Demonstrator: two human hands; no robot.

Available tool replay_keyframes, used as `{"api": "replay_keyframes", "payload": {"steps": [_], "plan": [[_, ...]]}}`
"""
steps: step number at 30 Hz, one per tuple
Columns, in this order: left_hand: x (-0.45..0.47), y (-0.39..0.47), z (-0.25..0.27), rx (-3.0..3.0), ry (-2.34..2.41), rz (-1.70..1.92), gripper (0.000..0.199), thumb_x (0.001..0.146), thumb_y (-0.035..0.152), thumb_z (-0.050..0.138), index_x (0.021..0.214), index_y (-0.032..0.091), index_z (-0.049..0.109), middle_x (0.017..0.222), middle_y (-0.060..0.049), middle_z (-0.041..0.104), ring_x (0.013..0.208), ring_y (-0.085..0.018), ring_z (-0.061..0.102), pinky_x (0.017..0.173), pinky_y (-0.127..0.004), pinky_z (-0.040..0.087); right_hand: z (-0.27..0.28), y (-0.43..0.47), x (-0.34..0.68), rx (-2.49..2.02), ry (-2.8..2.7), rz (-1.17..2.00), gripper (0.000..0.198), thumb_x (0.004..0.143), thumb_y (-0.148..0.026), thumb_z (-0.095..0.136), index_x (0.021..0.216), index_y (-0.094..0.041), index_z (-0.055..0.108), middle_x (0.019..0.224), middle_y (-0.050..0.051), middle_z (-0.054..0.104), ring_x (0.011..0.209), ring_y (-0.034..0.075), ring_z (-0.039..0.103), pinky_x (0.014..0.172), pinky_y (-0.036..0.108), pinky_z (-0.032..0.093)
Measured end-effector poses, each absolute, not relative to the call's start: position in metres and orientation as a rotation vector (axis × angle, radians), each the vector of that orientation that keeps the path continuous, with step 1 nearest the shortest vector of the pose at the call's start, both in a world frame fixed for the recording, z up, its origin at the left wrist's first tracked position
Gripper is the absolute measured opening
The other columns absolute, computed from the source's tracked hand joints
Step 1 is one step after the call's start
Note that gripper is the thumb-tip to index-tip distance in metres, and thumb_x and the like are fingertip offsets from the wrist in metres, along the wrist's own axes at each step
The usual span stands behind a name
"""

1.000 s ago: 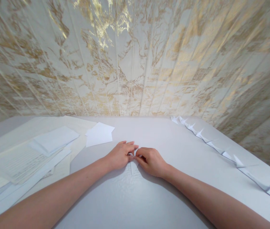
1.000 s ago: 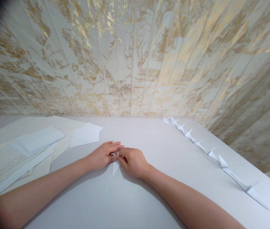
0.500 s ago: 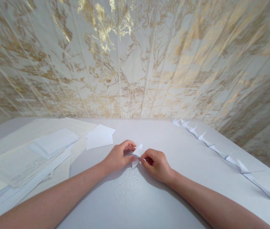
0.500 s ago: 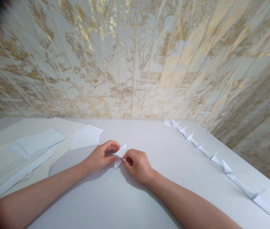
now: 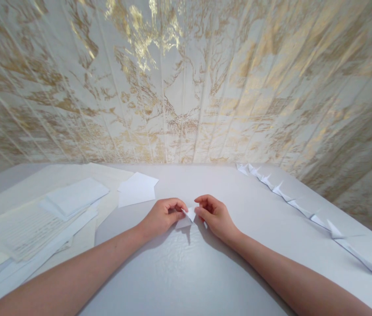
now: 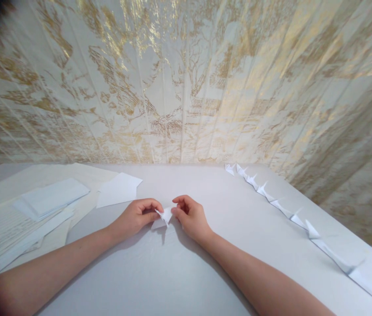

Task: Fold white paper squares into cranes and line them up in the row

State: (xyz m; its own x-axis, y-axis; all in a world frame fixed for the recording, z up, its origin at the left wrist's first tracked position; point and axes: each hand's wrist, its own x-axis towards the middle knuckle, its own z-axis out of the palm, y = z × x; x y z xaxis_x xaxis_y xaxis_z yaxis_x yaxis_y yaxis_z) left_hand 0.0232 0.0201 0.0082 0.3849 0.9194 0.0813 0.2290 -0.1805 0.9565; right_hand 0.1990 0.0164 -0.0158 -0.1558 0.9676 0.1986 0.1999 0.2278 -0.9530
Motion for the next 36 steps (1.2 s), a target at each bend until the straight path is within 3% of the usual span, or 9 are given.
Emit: {"api": "replay_keyframes", "payload": {"steps": [4,10,16,20,23,26,31,36], "plan": [[0.024,0.020,0.006,1.607,1.072,0.807,0.005,0.062,0.019,0.058,0.064,0.014,0.060,0.053,0.003,0.054,0.047,-0.008,0.044,0.047,-0.021,0.032,-0.015,0.016,0.198,-1.145,-1.531,1.091,0.013,0.072,-0.025,0.050,0.080,-0.016,0.055,0.053,-0.004,0.049,0.048,0.009,0.046,0.048,0.022,0.040],[0.025,0.023,0.003,1.511,1.142,1.006,0.009,0.059,0.018,0.062,0.055,0.015,0.053,0.051,0.005,0.052,0.049,-0.009,0.045,0.050,-0.022,0.034,-0.014,0.016,0.198,-1.122,-1.428,1.012,0.025,0.076,-0.033,0.048,0.092,-0.016,0.054,0.077,0.004,0.057,0.059,0.011,0.052,0.053,0.025,0.044],[0.025,0.024,0.001,1.502,1.197,1.100,0.019,0.058,0.024,0.065,0.055,0.016,0.048,0.050,0.006,0.050,0.049,-0.009,0.044,0.049,-0.021,0.034,-0.013,0.011,0.198,-1.065,-1.608,0.927,0.027,0.072,-0.032,0.057,0.094,-0.017,0.053,0.071,-0.001,0.052,0.056,0.010,0.048,0.051,0.023,0.041],[0.028,0.022,0.001,1.593,1.185,1.025,0.015,0.061,0.024,0.063,0.056,0.016,0.051,0.054,0.004,0.053,0.052,-0.010,0.047,0.051,-0.022,0.036,-0.010,0.008,0.194,-1.116,-1.731,0.730,0.011,0.071,-0.021,0.056,0.081,-0.017,0.059,0.068,0.001,0.053,0.057,0.011,0.047,0.053,0.023,0.039],[0.028,0.021,0.000,1.688,1.105,1.004,0.008,0.065,0.020,0.060,0.072,0.017,0.058,0.067,0.002,0.060,0.064,-0.013,0.054,0.062,-0.024,0.042,-0.010,0.009,0.195,-1.126,-1.786,0.592,0.010,0.072,-0.017,0.051,0.070,-0.016,0.062,0.066,0.002,0.054,0.060,0.012,0.049,0.055,0.023,0.039],[0.028,0.022,-0.002,1.679,1.074,1.019,0.026,0.065,0.017,0.059,0.090,0.018,0.057,0.083,-0.001,0.065,0.080,-0.016,0.059,0.075,-0.028,0.044,-0.013,0.019,0.208,-1.183,-1.794,0.495,0.016,0.071,-0.012,0.047,0.074,-0.016,0.062,0.069,0.002,0.057,0.061,0.012,0.052,0.056,0.022,0.041],[0.027,0.024,-0.003,1.733,1.094,0.888,0.010,0.066,0.018,0.055,0.075,0.017,0.059,0.078,-0.003,0.065,0.077,-0.016,0.059,0.073,-0.029,0.044,-0.010,0.057,0.279,-1.552,-1.788,0.204,0.023,0.073,-0.012,0.042,0.083,-0.017,0.062,0.078,0.003,0.062,0.062,0.012,0.057,0.060,0.023,0.045],[0.029,0.024,-0.002,1.732,1.100,0.839,0.009,0.065,0.023,0.054,0.069,0.016,0.059,0.070,-0.002,0.063,0.069,-0.016,0.056,0.064,-0.026,0.044,0.005,0.096,0.361,-1.847,-1.698,-0.038,0.027,0.071,-0.008,0.041,0.084,-0.014,0.064,0.077,0.007,0.063,0.071,0.018,0.059,0.071,0.030,0.042]]}}
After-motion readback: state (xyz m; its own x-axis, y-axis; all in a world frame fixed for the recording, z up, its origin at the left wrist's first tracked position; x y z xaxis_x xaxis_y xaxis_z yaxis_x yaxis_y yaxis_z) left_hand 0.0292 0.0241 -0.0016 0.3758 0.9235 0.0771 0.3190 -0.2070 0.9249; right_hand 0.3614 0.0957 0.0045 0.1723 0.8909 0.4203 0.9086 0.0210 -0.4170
